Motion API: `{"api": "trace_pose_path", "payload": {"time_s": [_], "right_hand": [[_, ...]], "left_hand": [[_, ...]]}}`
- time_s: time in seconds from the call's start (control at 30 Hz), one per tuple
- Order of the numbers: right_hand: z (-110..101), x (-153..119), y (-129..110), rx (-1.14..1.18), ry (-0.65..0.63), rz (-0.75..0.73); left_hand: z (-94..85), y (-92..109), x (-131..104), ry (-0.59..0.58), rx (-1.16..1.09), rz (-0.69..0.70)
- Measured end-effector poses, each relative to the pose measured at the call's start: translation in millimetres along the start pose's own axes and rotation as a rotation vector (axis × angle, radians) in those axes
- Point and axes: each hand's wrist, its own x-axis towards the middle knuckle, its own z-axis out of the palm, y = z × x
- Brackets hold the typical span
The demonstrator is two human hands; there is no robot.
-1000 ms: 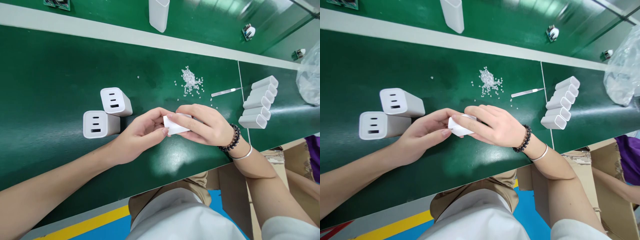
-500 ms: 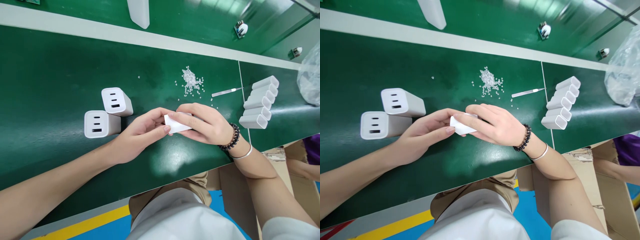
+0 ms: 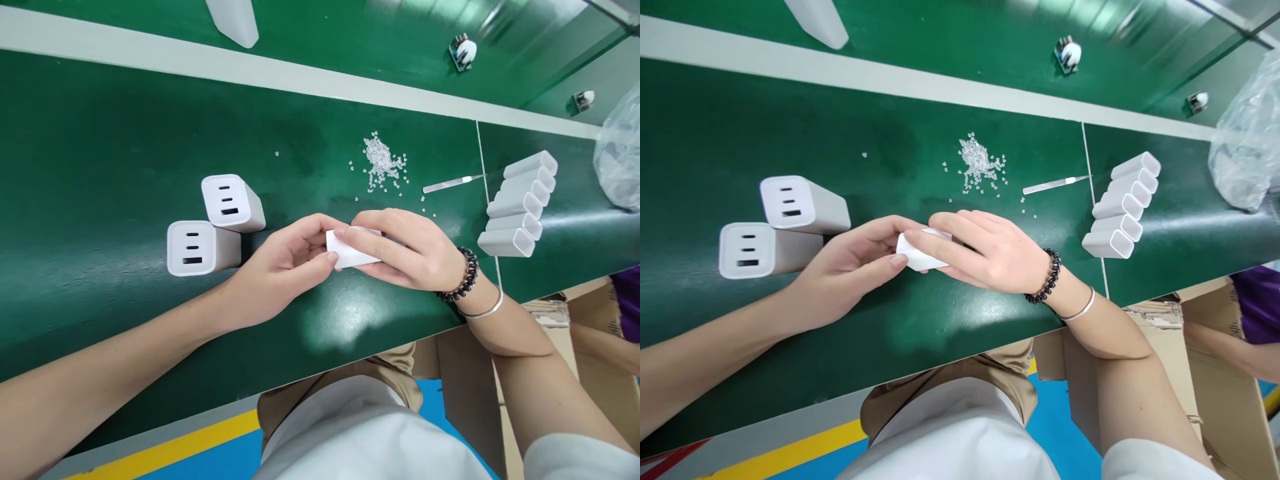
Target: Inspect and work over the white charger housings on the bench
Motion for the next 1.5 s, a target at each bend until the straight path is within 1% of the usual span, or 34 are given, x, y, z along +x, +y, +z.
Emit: {"api": "trace_pose_path", "payload": {"time_s": [0.1, 0.27, 0.57, 0.73, 0.9, 1.1, 1.3, 1.5], "right_hand": [[-0.8, 0.6, -0.5, -0.005, 0.005, -0.002], [-2.1, 0.5, -0.8, 0.006, -0.003, 0.010], [-2.4, 0.1, -1.0, 0.013, -0.018, 0.004], [-2.7, 0.3, -1.1, 0.017, 0.003, 0.000], [-2.1, -0.6, -0.9, 0.007, -0.027, 0.012], [-0.4, -0.4, -1.4, -0.012, 0.007, -0.015], [-2.5, -0.5, -0.8, 0.022, -0.008, -0.003], [-1.7, -0.9, -0.6, 0.003, -0.001, -0.007]], "left_hand": [[0.8, 1.6, 1.0, 0.006, 0.000, 0.003], [-0.2, 5.2, 1.3, -0.016, -0.028, 0.026], [-2.0, 1.7, 0.2, -0.036, 0.022, 0.002], [-2.8, 1.1, 0.2, -0.039, 0.009, 0.024], [-1.2, 1.3, 0.7, -0.039, 0.017, 0.016], [1.3, 2.8, 0.3, -0.020, 0.028, -0.012], [-0.8, 2.1, 0.6, -0.043, 0.006, 0.028], [-0.5, 1.4, 0.3, -0.033, 0.008, 0.015]]}}
